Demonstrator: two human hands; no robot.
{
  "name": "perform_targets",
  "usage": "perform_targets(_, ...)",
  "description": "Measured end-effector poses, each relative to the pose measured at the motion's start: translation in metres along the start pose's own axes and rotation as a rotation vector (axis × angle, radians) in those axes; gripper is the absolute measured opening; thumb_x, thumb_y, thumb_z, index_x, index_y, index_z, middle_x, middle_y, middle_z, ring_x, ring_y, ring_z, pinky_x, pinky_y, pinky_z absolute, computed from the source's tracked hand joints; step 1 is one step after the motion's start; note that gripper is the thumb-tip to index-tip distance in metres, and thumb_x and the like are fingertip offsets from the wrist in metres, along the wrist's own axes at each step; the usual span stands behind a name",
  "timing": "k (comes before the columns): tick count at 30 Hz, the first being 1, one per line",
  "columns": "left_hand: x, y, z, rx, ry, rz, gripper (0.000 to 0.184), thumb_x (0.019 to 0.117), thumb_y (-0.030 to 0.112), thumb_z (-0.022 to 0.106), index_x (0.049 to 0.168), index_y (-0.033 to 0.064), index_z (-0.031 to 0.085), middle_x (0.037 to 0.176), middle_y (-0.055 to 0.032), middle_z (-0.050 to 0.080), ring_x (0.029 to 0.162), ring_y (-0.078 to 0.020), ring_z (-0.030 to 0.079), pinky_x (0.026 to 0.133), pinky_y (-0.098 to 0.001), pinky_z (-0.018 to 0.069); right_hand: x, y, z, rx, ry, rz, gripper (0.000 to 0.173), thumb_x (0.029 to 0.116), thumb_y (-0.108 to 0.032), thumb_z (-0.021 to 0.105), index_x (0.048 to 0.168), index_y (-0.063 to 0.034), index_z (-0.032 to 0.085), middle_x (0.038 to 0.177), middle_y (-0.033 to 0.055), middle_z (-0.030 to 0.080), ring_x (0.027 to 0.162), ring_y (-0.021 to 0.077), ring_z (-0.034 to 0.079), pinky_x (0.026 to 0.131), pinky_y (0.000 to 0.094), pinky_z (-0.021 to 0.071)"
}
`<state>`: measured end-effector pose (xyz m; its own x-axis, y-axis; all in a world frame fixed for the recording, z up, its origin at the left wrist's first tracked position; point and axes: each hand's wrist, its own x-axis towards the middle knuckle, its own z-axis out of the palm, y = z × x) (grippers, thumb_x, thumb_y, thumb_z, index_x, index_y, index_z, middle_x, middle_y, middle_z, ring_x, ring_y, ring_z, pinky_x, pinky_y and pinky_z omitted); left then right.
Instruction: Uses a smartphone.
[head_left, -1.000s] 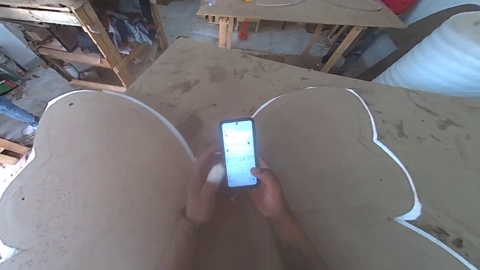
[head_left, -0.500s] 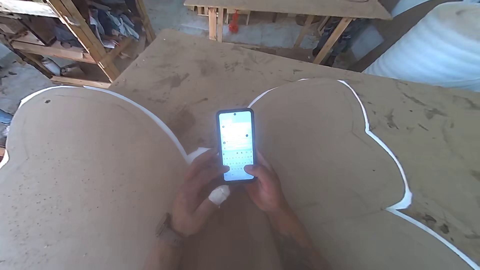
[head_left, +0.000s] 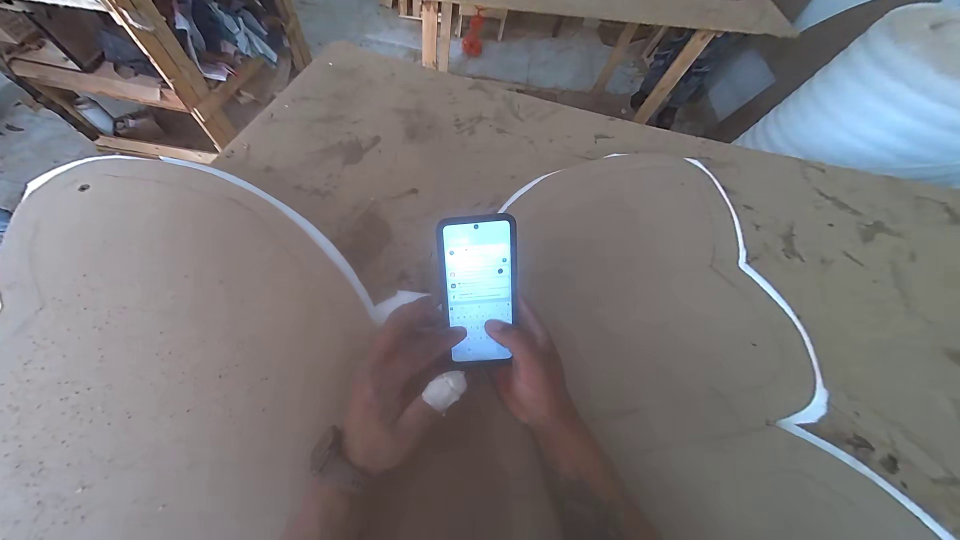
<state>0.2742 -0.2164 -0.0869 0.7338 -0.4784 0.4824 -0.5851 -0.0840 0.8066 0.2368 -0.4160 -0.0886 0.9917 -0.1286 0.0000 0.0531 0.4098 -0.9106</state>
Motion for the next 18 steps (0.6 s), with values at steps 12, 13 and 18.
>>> perform_targets(12, -0.001, 0.002, 0.003, 0.060, 0.037, -0.029, 0.043, 0.1004, 0.049, 0.055, 0.132, 0.0229, 0.069, 0.148, -0.0078, 0.046, 0.127, -0.0218, 0.056, 0.099, -0.0415, 0.0585, -0.002, 0.002, 0.008, -0.253, 0.022, -0.034, 0.067, 0.0895, -0.011, 0.075, 0.149, -0.0225, 0.047, 0.121, 0.0108, 0.068, 0.100, 0.0256, 0.072, 0.076, 0.0423, 0.0649)
perform_targets(13, -0.001, 0.002, 0.003, 0.076, 0.046, -0.034, 0.043, 0.1013, 0.049, 0.053, 0.132, 0.0226, 0.069, 0.147, -0.0074, 0.046, 0.126, -0.0209, 0.056, 0.099, -0.0405, 0.0585, -0.003, 0.002, 0.009, -0.249, 0.004, -0.041, 0.067, 0.0901, -0.010, 0.074, 0.150, -0.0226, 0.045, 0.121, 0.0109, 0.067, 0.100, 0.0253, 0.071, 0.077, 0.0419, 0.0646)
perform_targets(18, -0.001, 0.004, 0.003, 0.112, 0.085, -0.052, 0.043, 0.1024, 0.047, 0.052, 0.128, 0.0185, 0.071, 0.144, -0.0066, 0.049, 0.126, -0.0191, 0.056, 0.099, -0.0385, 0.0581, -0.002, 0.004, 0.006, -0.128, -0.059, -0.040, 0.058, 0.0965, -0.014, 0.059, 0.151, -0.0207, 0.044, 0.127, 0.0139, 0.065, 0.105, 0.0270, 0.070, 0.079, 0.0450, 0.0630)
